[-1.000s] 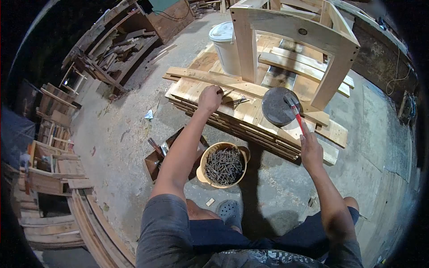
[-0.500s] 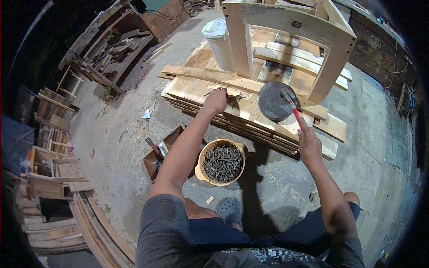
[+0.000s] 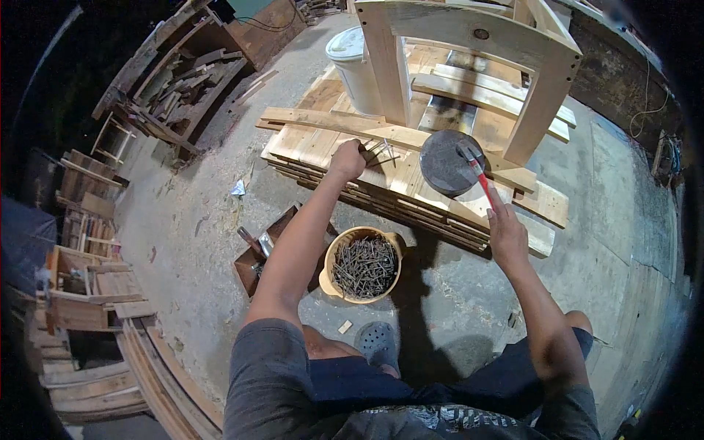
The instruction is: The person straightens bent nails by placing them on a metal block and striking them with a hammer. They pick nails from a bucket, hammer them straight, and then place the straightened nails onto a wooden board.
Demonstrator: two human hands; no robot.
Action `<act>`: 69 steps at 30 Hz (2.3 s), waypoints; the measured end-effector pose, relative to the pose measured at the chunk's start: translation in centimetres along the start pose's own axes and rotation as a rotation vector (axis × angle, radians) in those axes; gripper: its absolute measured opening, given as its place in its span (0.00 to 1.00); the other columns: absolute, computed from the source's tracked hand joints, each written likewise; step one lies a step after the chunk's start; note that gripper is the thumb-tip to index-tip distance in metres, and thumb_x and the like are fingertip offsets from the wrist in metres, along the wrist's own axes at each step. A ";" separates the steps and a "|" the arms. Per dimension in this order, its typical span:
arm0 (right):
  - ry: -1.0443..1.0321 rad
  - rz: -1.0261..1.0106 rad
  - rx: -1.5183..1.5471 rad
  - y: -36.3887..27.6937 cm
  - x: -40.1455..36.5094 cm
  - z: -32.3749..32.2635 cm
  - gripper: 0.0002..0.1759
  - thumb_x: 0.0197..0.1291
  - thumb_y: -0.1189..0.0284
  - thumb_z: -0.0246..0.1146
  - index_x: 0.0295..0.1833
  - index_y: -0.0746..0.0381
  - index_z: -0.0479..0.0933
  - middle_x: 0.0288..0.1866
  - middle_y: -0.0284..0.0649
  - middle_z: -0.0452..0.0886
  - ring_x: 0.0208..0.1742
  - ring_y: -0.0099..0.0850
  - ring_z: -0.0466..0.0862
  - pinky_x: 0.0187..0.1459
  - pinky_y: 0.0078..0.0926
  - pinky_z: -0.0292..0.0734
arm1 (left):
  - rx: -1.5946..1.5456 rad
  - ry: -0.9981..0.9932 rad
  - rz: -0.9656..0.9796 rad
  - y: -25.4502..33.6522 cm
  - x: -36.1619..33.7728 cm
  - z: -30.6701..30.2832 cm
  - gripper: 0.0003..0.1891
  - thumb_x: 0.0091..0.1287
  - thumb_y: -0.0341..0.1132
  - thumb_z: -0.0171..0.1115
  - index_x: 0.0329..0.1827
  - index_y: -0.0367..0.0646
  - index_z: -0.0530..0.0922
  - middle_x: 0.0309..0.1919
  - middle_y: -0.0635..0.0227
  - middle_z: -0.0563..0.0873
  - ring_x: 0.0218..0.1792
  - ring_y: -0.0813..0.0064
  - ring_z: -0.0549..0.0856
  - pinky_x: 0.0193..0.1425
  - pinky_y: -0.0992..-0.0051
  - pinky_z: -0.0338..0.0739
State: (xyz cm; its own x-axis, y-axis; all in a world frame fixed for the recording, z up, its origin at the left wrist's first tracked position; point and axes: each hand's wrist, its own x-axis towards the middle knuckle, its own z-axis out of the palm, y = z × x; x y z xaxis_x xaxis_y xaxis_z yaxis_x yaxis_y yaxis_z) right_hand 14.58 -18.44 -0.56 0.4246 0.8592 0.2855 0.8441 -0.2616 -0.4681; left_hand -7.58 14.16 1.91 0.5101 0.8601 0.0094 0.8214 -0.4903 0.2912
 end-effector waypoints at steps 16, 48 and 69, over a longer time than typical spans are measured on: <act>-0.005 -0.007 0.002 -0.1 0.0 -0.2 0.29 0.71 0.67 0.52 0.76 0.42 0.55 0.39 0.46 0.74 0.33 0.49 0.81 0.35 0.48 0.78 | 0.084 0.012 -0.078 0.6 -0.5 -0.1 0.13 0.62 0.30 0.54 0.47 0.36 0.79 0.51 0.49 0.82 0.55 0.51 0.80 0.60 0.57 0.74; -0.060 0.073 0.021 -0.8 0.1 -0.8 0.29 0.71 0.68 0.53 0.75 0.42 0.58 0.43 0.48 0.77 0.39 0.50 0.81 0.39 0.47 0.76 | -0.096 -0.015 -0.260 3.9 1.0 1.1 0.23 0.59 0.49 0.66 0.49 0.39 0.83 0.49 0.51 0.85 0.55 0.54 0.83 0.58 0.60 0.76; -0.014 0.021 0.010 -0.7 0.1 -0.5 0.30 0.70 0.69 0.54 0.75 0.43 0.58 0.40 0.47 0.76 0.36 0.49 0.81 0.36 0.47 0.76 | -0.284 -0.263 0.141 -4.7 -3.8 -4.5 0.12 0.60 0.38 0.68 0.38 0.37 0.84 0.30 0.61 0.87 0.32 0.72 0.83 0.42 0.71 0.77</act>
State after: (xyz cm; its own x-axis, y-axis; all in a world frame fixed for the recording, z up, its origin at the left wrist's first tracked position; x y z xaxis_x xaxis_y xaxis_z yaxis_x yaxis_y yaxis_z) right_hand 14.18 -18.38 0.23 0.4377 0.8595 0.2641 0.8317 -0.2753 -0.4822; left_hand -14.53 13.82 4.81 0.6907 0.7038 -0.1659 0.6544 -0.5109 0.5574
